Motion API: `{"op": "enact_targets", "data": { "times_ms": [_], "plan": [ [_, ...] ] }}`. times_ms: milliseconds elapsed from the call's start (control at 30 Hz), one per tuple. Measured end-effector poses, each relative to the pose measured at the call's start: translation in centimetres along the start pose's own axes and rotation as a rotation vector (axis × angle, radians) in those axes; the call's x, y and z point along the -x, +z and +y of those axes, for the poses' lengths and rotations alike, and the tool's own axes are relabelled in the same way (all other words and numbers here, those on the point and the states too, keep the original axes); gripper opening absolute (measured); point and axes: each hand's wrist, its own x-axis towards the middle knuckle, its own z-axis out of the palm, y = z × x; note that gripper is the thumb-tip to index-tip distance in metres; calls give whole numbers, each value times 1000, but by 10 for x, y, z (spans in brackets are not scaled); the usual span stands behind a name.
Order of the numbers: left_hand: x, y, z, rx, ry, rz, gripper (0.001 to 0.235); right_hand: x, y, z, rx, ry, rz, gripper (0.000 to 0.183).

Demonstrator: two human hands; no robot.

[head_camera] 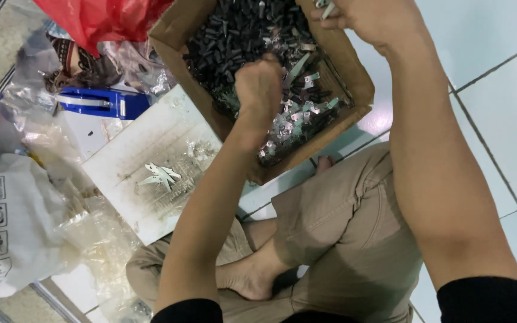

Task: The person sits on the floor and sorts small metal hardware pieces from a cardboard box onto a white board. They pick up individual pieces, place them on the board, and occasionally wipe the board with their hands. The person also handles a plastic bag containing similar hardware.

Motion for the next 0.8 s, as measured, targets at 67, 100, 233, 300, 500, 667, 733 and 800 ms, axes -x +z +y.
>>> {"op": "enact_targets", "data": {
  "times_ms": [67,100,233,300,500,667,733,800],
  "plan": [
    [7,21,-8,-98,-77,386,13,-9,-4,32,-142,66,-42,36],
    [8,16,-9,-100,-75,391,13,-7,0,14,-142,63,-37,36],
    [8,-23,-3,-2,64,-3,68,3,7,-27,89,24,-28,33],
    [8,-38,-1,35,106,-175,77,3,8,-25,91,12,-48,28],
    [25,-36,-11,-27,51,-355,61,-1,2,-1,61,105,-3,34],
    [61,-111,-61,1271,-232,-447,63,7,16,-35,235,257,-71,47],
    [62,-69,-73,1401,-217,-269,48,6,22,-24,338,222,-82,43],
    [79,-53,-87,1520,-233,-66,47,4,41,-22,437,163,-120,40]
  ]
}}
